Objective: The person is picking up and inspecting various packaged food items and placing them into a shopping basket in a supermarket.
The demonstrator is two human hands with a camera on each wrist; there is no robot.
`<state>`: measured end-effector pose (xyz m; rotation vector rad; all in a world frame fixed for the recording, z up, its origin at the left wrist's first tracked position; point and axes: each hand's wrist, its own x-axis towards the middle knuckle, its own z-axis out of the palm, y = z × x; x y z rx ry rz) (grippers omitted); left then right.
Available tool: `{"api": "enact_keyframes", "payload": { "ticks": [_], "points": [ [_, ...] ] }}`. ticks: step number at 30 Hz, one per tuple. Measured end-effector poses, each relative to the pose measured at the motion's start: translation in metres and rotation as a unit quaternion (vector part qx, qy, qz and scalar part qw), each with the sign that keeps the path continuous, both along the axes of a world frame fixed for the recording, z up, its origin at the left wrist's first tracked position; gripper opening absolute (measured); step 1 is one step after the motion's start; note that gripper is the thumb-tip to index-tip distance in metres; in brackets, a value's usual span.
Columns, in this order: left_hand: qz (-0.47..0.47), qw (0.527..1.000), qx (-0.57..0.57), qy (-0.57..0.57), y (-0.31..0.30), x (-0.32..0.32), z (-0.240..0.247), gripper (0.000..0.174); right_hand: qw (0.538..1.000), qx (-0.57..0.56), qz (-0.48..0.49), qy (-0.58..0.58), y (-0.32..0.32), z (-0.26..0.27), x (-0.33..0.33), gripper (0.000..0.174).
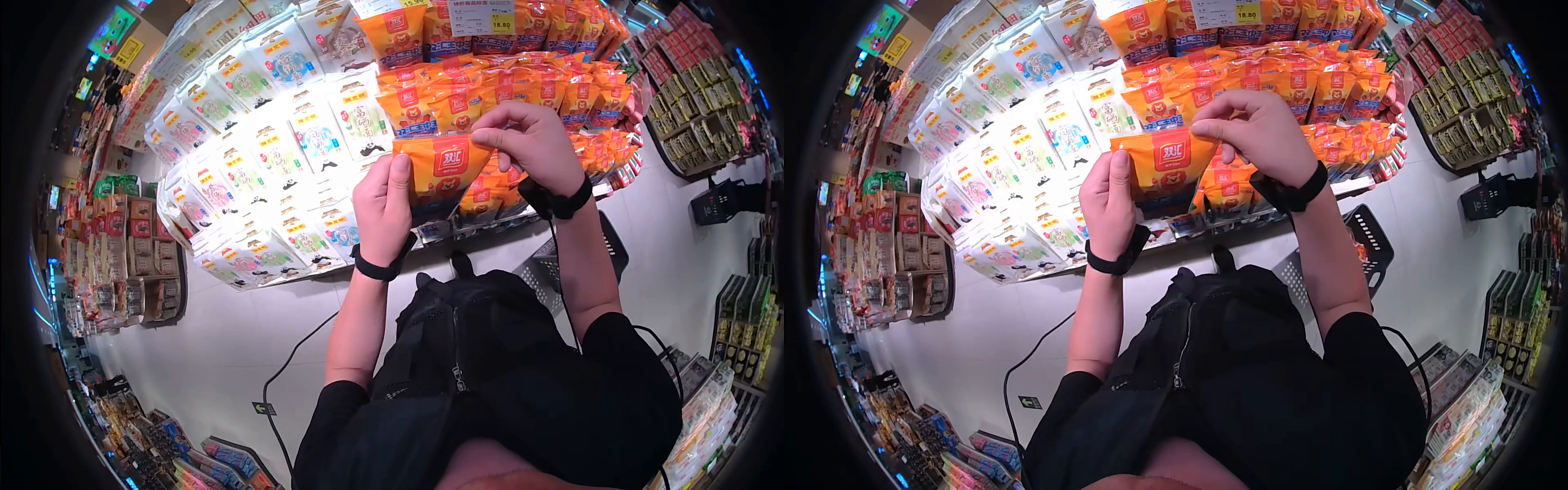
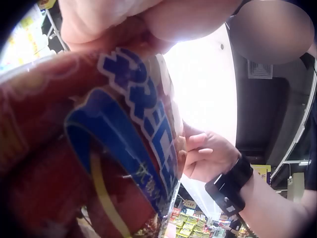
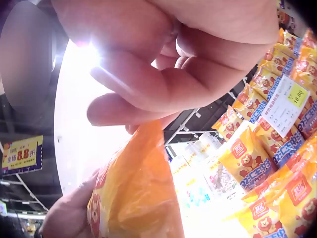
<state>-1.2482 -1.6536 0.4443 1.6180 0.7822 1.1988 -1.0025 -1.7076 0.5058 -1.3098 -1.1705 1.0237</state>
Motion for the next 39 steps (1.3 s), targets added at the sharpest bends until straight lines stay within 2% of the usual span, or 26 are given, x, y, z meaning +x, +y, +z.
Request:
{"api": "enact_keyframes", "payload": {
  "ticks": [4, 8, 9, 10, 11, 12, 14, 15, 16, 17, 18, 19, 20, 21, 22, 24, 27, 30, 31, 32, 34, 35, 36, 39],
  "points": [
    [0.0, 0.997, -0.065, -0.039, -0.003, 0.002, 0.006, 0.041, 0.997, 0.026, -0.044, 0.049, -0.003, -0.037, 0.018, 0.017],
    [0.018, 0.987, -0.116, -0.106, -0.008, 0.004, 0.005, 0.04, 0.99, 0.042, -0.061, 0.122, -0.009, -0.082, -0.005, 0.025],
    [0.028, 0.983, -0.125, -0.131, -0.008, 0.005, 0.003, 0.04, 0.995, 0.069, 0.0, 0.076, -0.012, -0.106, -0.014, 0.035],
    [0.033, 0.978, -0.137, -0.154, -0.012, 0.009, 0.007, 0.04, 0.99, 0.065, 0.04, 0.12, -0.016, -0.121, -0.034, 0.045],
    [0.039, 0.972, -0.15, -0.177, -0.018, 0.015, 0.012, 0.04, 0.985, 0.095, 0.057, 0.132, -0.022, -0.151, -0.054, 0.053],
    [0.045, 0.965, -0.164, -0.198, -0.024, 0.019, 0.015, 0.041, 0.987, 0.108, 0.037, 0.113, -0.026, -0.149, -0.072, 0.054],
    [0.019, 0.984, -0.155, -0.082, -0.044, 0.023, 0.014, 0.034, 0.972, 0.015, 0.042, 0.231, -0.022, -0.189, -0.078, 0.052],
    [-0.006, 0.99, -0.138, -0.016, -0.059, 0.029, 0.018, 0.034, 0.948, -0.017, 0.049, 0.313, -0.024, -0.198, -0.074, 0.049],
    [-0.056, 0.991, -0.121, -0.014, -0.066, 0.032, 0.022, 0.036, 0.916, -0.049, 0.056, 0.393, -0.024, -0.189, -0.073, 0.046],
    [-0.134, 0.988, -0.078, 0.009, -0.07, 0.031, 0.026, 0.038, 0.864, -0.005, 0.127, 0.488, -0.021, -0.197, -0.072, 0.046],
    [-0.21, 0.977, -0.037, 0.032, -0.075, 0.03, 0.03, 0.044, 0.788, 0.022, 0.206, 0.579, -0.018, -0.204, -0.072, 0.046],
    [-0.277, 0.957, -0.05, 0.069, -0.078, 0.028, 0.042, 0.046, 0.706, 0.03, 0.283, 0.649, -0.015, -0.212, -0.071, 0.046],
    [-0.345, 0.931, -0.063, 0.104, -0.082, 0.026, 0.049, 0.048, 0.643, 0.063, 0.392, 0.655, -0.007, -0.187, -0.065, 0.049],
    [-0.361, 0.924, -0.035, 0.117, -0.087, 0.026, 0.041, 0.05, 0.677, 0.065, 0.364, 0.637, -0.018, -0.171, -0.061, 0.053],
    [-0.366, 0.923, -0.031, 0.114, -0.092, 0.027, 0.036, 0.049, 0.645, 0.027, 0.394, 0.654, -0.014, -0.17, -0.055, 0.055],
    [-0.363, 0.924, -0.026, 0.118, -0.094, 0.025, 0.028, 0.047, 0.632, 0.027, 0.404, 0.66, -0.014, -0.163, -0.055, 0.052],
    [-0.324, 0.937, -0.027, 0.124, -0.091, 0.016, 0.023, 0.042, 0.65, 0.071, 0.42, 0.63, 0.001, -0.192, -0.058, 0.052],
    [-0.255, 0.957, 0.005, 0.139, -0.083, 0.001, 0.016, 0.039, 0.777, 0.125, 0.265, 0.558, -0.004, -0.195, -0.057, 0.051],
    [-0.237, 0.963, 0.015, 0.129, -0.08, -0.005, 0.007, 0.039, 0.75, 0.012, 0.218, 0.624, -0.007, -0.223, -0.045, 0.055],
    [-0.214, 0.97, -0.05, 0.101, -0.081, -0.011, 0.001, 0.039, 0.817, 0.013, 0.152, 0.556, -0.013, -0.22, -0.038, 0.053],
    [-0.166, 0.969, -0.178, 0.042, -0.084, -0.027, -0.011, 0.041, 0.886, -0.006, 0.04, 0.462, -0.008, -0.216, -0.03, 0.051],
    [-0.161, 0.964, -0.208, 0.031, -0.083, -0.038, -0.026, 0.041, 0.896, 0.023, 0.045, 0.442, -0.006, -0.189, -0.034, 0.048],
    [-0.154, 0.952, -0.264, 0.016, -0.083, -0.048, -0.034, 0.041, 0.913, 0.013, 0.026, 0.407, 0.002, -0.191, -0.032, 0.049],
    [-0.097, 0.948, -0.302, 0.035, -0.086, -0.077, -0.072, 0.035, 0.938, 0.058, 0.007, 0.342, 0.032, -0.183, -0.029, 0.044]
  ]
}}
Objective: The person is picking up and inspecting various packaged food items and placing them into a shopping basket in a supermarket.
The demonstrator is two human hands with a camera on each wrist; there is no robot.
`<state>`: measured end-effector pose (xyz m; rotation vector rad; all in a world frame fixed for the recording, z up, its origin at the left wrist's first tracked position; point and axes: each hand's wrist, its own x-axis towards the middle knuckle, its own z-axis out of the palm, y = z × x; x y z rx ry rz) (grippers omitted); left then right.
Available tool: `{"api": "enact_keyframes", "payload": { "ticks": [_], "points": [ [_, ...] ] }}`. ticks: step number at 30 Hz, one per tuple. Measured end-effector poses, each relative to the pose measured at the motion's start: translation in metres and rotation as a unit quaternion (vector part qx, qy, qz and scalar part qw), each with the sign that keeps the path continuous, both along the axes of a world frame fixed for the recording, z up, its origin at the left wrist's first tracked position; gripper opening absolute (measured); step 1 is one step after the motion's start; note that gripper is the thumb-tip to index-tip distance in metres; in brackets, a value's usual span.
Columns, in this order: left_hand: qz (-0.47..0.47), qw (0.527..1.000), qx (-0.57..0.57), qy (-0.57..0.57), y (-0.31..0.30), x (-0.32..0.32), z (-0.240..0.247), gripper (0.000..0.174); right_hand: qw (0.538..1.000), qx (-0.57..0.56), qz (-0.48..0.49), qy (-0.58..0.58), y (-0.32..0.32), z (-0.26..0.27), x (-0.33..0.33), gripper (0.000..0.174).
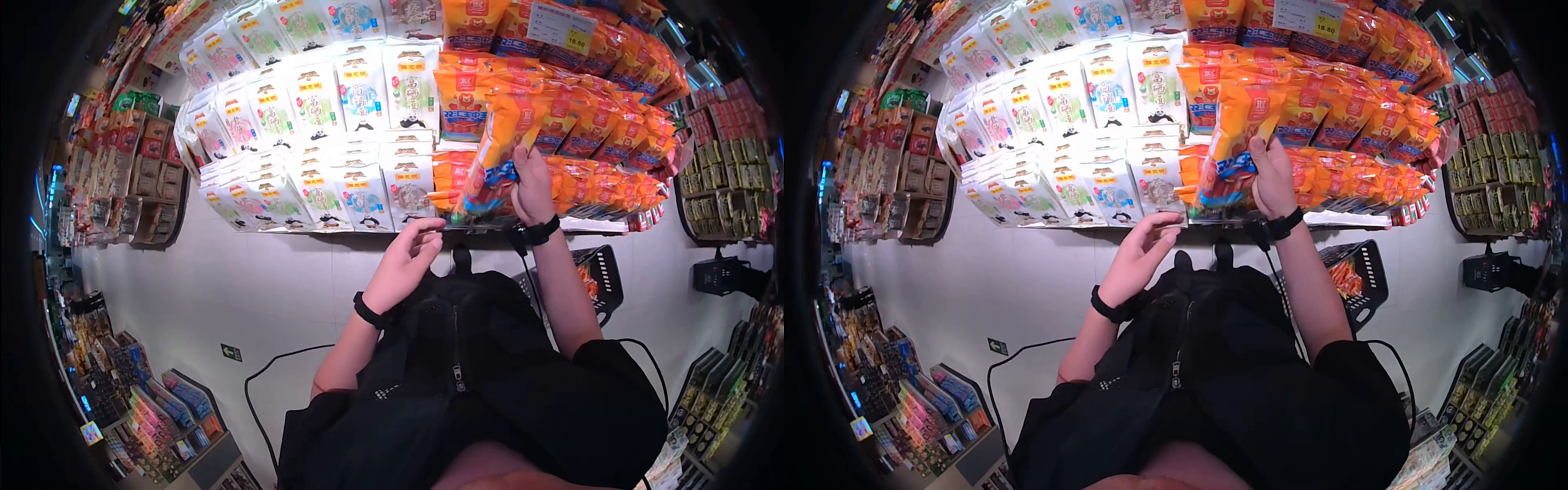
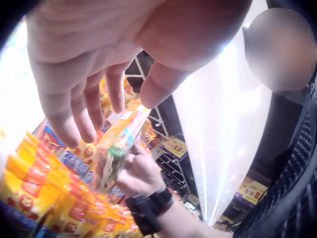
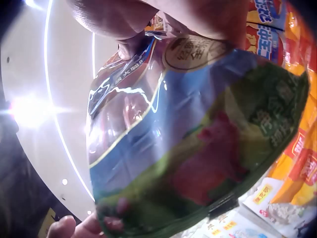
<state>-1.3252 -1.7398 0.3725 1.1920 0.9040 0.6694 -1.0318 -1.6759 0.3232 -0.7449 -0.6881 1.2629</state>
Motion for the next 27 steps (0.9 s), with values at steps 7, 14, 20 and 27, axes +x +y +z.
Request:
{"api": "enact_keyframes", "payload": {
  "ticks": [7, 14, 20, 27],
  "points": [
    [0.078, 0.993, -0.046, 0.073, -0.029, -0.07, -0.095, 0.03, 0.968, 0.087, -0.117, -0.206, 0.098, 0.005, -0.016, 0.037],
    [0.168, 0.972, -0.085, 0.14, -0.069, -0.128, -0.177, 0.032, 0.945, 0.058, -0.137, -0.291, 0.133, -0.048, -0.034, 0.038],
    [0.219, 0.955, -0.153, 0.127, -0.099, -0.153, -0.205, 0.033, 0.93, 0.027, -0.122, -0.345, 0.126, -0.058, -0.028, 0.037],
    [0.179, 0.96, -0.15, 0.157, -0.095, -0.164, -0.236, 0.034, 0.87, 0.016, -0.177, -0.46, 0.134, -0.046, -0.031, 0.038]
  ]
}}
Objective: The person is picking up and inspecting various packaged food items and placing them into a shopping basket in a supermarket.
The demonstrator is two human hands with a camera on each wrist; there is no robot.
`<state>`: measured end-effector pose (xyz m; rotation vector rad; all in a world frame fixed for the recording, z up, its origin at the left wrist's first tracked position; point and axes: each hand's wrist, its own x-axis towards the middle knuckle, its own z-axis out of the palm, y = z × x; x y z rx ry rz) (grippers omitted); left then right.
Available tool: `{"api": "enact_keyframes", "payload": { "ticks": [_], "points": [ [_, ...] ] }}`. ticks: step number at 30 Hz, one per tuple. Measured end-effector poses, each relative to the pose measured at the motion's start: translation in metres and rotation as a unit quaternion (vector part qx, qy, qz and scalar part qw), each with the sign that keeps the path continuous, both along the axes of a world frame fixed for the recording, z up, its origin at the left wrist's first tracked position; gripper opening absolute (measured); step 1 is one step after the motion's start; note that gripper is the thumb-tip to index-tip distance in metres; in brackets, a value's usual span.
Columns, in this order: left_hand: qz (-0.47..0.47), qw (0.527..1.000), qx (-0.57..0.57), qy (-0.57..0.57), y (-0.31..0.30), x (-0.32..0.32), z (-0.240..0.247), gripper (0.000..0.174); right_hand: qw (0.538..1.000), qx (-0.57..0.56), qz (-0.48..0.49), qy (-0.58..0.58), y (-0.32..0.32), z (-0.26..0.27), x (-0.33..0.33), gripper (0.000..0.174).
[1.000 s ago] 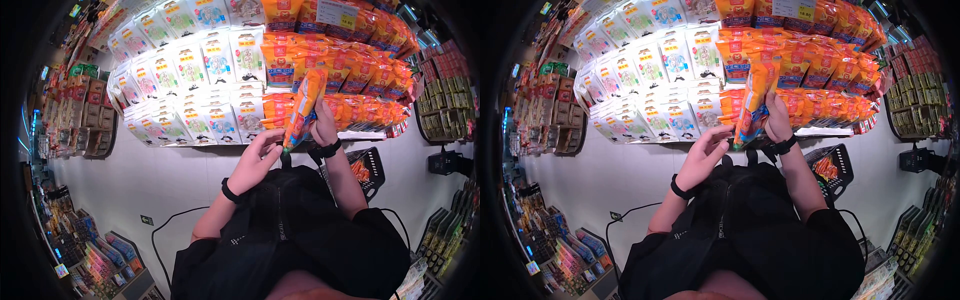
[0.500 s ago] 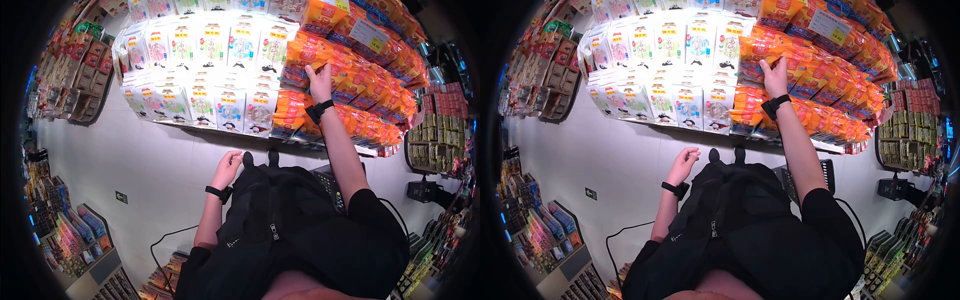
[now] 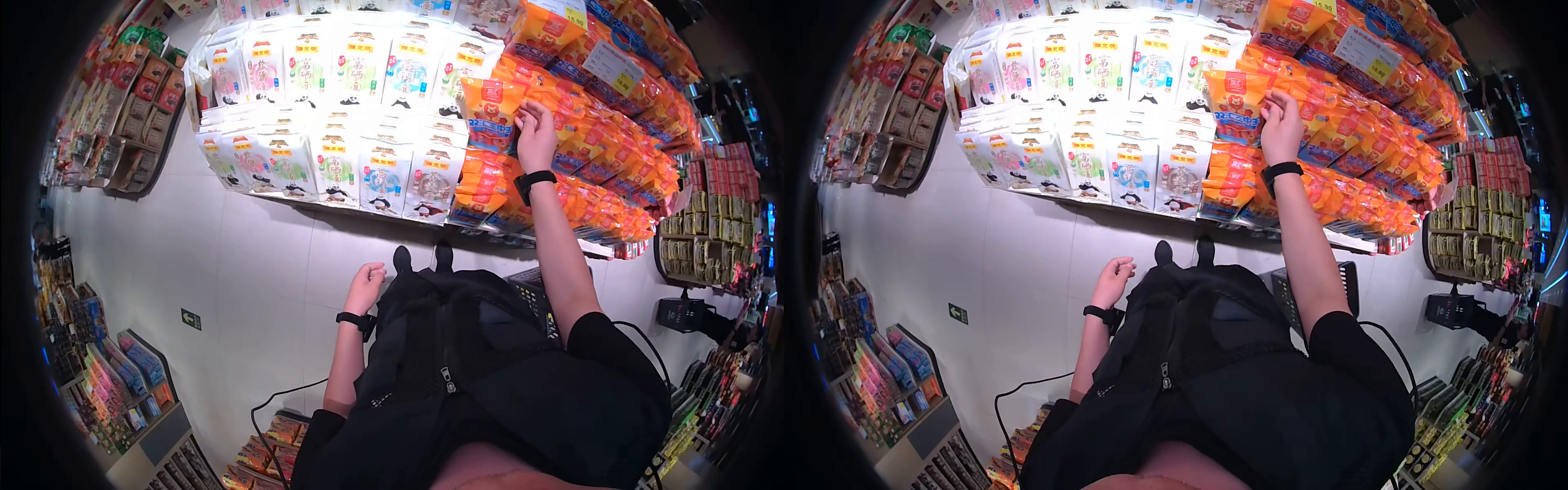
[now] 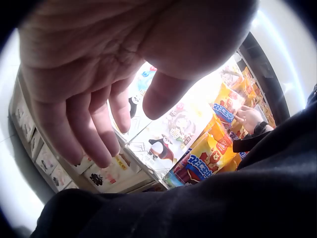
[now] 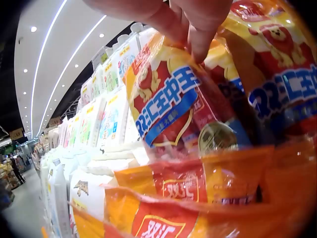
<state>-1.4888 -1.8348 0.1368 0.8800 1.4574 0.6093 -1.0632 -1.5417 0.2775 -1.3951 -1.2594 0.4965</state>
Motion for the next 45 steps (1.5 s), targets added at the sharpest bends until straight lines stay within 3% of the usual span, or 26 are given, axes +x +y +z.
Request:
{"api": "enact_keyframes", "payload": {
  "ticks": [2, 3, 4, 6, 9, 12, 16, 17, 20, 23, 26, 29, 32, 34, 38, 41, 42, 43, 44, 45],
  "points": [
    [-0.01, 1.0, 0.002, -0.006, 0.005, 0.001, -0.001, 0.034, 0.999, -0.039, -0.02, -0.031, 0.0, 0.021, -0.001, 0.038],
    [-0.017, 1.0, -0.001, -0.008, 0.01, 0.001, 0.001, 0.034, 0.982, -0.118, -0.039, -0.142, -0.005, 0.036, -0.007, 0.046],
    [-0.023, 1.0, -0.003, -0.01, 0.015, 0.001, 0.0, 0.034, 0.969, -0.127, -0.033, -0.207, -0.003, 0.036, -0.008, 0.055],
    [-0.033, 0.999, -0.004, -0.015, 0.022, 0.0, -0.001, 0.034, 0.949, -0.114, -0.045, -0.291, 0.002, 0.027, -0.013, 0.053],
    [-0.04, 0.999, 0.002, -0.016, 0.025, -0.001, -0.001, 0.034, 0.957, -0.161, -0.013, -0.24, 0.013, 0.028, -0.007, 0.045],
    [-0.037, 0.999, 0.01, -0.02, 0.03, -0.007, 0.003, 0.034, 0.983, -0.165, -0.014, -0.083, 0.004, 0.039, -0.015, 0.036],
    [-0.014, 1.0, 0.015, -0.024, 0.023, -0.015, -0.012, 0.034, 0.991, -0.062, -0.013, 0.119, 0.006, -0.007, -0.012, 0.038],
    [-0.015, 1.0, 0.004, -0.021, 0.022, -0.015, -0.012, 0.034, 0.979, -0.159, -0.049, -0.12, 0.004, -0.009, -0.003, 0.045],
    [-0.025, 0.999, -0.016, -0.018, 0.021, -0.016, -0.012, 0.034, 0.953, -0.164, -0.091, -0.237, -0.006, 0.001, -0.006, 0.047],
    [-0.037, 0.999, -0.015, -0.022, 0.017, -0.015, -0.018, 0.034, 0.927, -0.188, -0.109, -0.307, -0.012, 0.018, -0.011, 0.036],
    [-0.066, 0.998, -0.009, -0.014, 0.018, -0.011, -0.028, 0.034, 0.899, -0.214, -0.115, -0.363, -0.016, 0.009, 0.002, 0.037],
    [-0.085, 0.996, -0.016, -0.004, 0.025, -0.008, -0.037, 0.033, 0.915, -0.157, -0.128, -0.348, -0.039, 0.011, 0.008, 0.036],
    [-0.104, 0.994, -0.012, 0.02, 0.022, -0.018, -0.069, 0.033, 0.957, -0.12, -0.112, -0.239, -0.095, 0.037, 0.007, 0.029],
    [-0.165, 0.978, 0.032, 0.122, 0.019, -0.026, -0.101, 0.032, 0.967, -0.106, -0.132, -0.192, -0.141, 0.036, 0.019, 0.026],
    [-0.266, 0.932, 0.073, 0.237, 0.015, -0.02, -0.116, 0.028, 0.936, -0.2, -0.21, -0.199, -0.255, -0.001, 0.073, 0.024],
    [-0.331, 0.912, 0.042, 0.239, 0.004, -0.022, -0.164, 0.027, 0.87, -0.363, -0.214, -0.255, -0.36, -0.051, 0.132, 0.027],
    [-0.346, 0.911, 0.028, 0.223, 0.001, -0.024, -0.186, 0.027, 0.848, -0.419, -0.232, -0.228, -0.403, -0.087, 0.155, 0.029],
    [-0.365, 0.906, -0.014, 0.215, 0.0, -0.016, -0.181, 0.028, 0.801, -0.537, -0.192, -0.18, -0.44, -0.107, 0.179, 0.036],
    [-0.377, 0.9, -0.019, 0.219, -0.003, -0.014, -0.19, 0.028, 0.764, -0.555, -0.214, -0.251, -0.49, -0.152, 0.198, 0.057],
    [-0.387, 0.894, -0.025, 0.224, -0.01, -0.016, -0.212, 0.028, 0.701, -0.657, -0.223, -0.167, -0.509, -0.136, 0.199, 0.081]
  ]
}}
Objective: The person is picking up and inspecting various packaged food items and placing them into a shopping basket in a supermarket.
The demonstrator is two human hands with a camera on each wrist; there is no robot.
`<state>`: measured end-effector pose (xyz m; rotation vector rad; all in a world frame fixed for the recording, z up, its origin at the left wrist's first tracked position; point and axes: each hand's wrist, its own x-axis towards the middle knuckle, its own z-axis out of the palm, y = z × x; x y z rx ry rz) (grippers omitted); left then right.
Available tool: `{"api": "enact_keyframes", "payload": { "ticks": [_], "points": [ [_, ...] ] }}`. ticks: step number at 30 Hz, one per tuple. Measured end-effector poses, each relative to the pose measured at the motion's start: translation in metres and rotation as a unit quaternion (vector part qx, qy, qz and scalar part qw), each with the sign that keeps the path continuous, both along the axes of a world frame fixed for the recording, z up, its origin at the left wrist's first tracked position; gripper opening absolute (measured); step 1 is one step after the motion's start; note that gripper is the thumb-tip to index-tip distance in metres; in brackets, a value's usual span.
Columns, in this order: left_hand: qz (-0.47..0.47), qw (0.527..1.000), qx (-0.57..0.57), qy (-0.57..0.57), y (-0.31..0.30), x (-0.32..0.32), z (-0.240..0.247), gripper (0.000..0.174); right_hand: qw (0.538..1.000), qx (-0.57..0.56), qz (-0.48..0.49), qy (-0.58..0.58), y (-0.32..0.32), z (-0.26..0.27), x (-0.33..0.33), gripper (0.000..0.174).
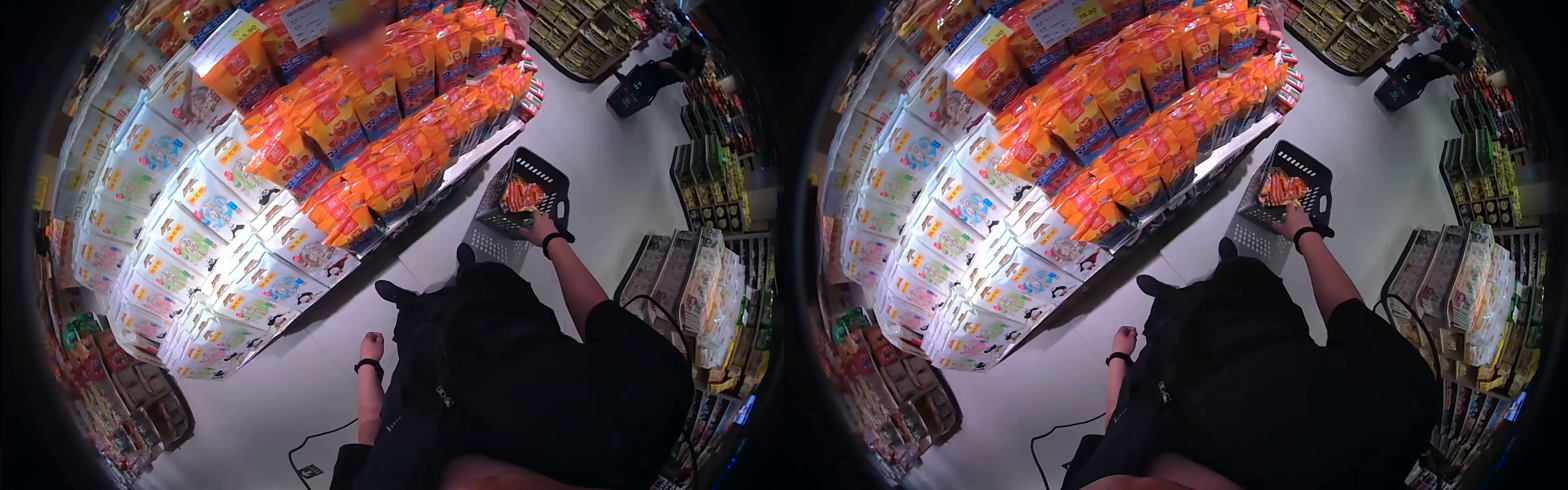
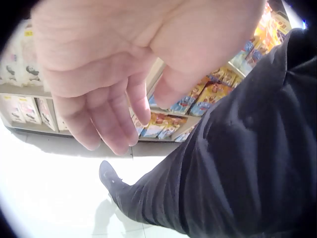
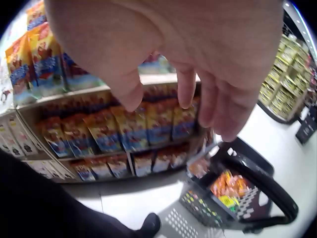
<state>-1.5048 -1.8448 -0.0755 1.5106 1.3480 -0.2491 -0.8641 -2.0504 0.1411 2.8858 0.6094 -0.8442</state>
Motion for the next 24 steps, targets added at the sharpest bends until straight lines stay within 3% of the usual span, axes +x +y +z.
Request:
{"api": "enact_keyframes", "payload": {
  "ticks": [2, 5, 6, 9, 10, 12, 14, 15, 17, 20, 21, 24],
  "points": [
    [-0.033, 0.999, 0.003, 0.0, -0.008, 0.004, -0.017, 0.029, 0.999, -0.017, -0.037, -0.021, -0.054, -0.015, 0.016, 0.091],
    [-0.035, 0.997, -0.056, 0.044, -0.011, 0.031, -0.01, 0.028, 0.996, 0.047, -0.006, -0.078, -0.13, -0.06, 0.048, 0.085],
    [-0.008, 0.996, -0.068, 0.057, -0.015, 0.043, -0.005, 0.028, 0.994, 0.05, 0.003, -0.098, -0.148, -0.075, 0.058, 0.07],
    [0.044, 0.996, -0.068, 0.038, -0.035, 0.075, -0.005, 0.03, 0.996, 0.081, -0.024, 0.011, -0.172, -0.098, 0.101, 0.058],
    [0.056, 0.994, -0.076, 0.054, -0.045, 0.089, -0.005, 0.031, 0.992, 0.125, 0.034, -0.01, -0.18, -0.106, 0.108, 0.056],
    [0.055, 0.991, -0.106, 0.063, -0.061, 0.129, -0.002, 0.033, 0.99, 0.11, 0.089, 0.018, -0.184, -0.11, 0.121, 0.057],
    [-0.059, 0.994, -0.049, 0.08, -0.083, 0.216, 0.06, 0.033, 0.984, 0.129, 0.125, 0.016, -0.19, -0.11, 0.129, 0.059],
    [-0.205, 0.973, 0.029, 0.099, -0.087, 0.222, 0.038, 0.031, 0.983, 0.134, 0.122, 0.022, -0.192, -0.112, 0.13, 0.058],
    [0.078, 0.995, -0.065, 0.021, -0.091, 0.236, -0.016, 0.03, 0.981, 0.146, 0.123, 0.03, -0.192, -0.111, 0.137, 0.057],
    [-0.105, 0.988, 0.038, 0.103, -0.078, 0.308, 0.014, 0.027, 0.978, 0.171, 0.114, 0.04, -0.189, -0.098, 0.148, 0.055],
    [-0.174, 0.978, 0.06, 0.096, -0.081, 0.352, 0.068, 0.024, 0.979, 0.167, 0.105, 0.047, -0.188, -0.098, 0.152, 0.056],
    [-0.156, 0.987, -0.011, -0.026, -0.062, 0.374, 0.047, 0.03, 0.978, 0.181, 0.091, 0.045, -0.188, -0.092, 0.17, 0.057]
  ]
}}
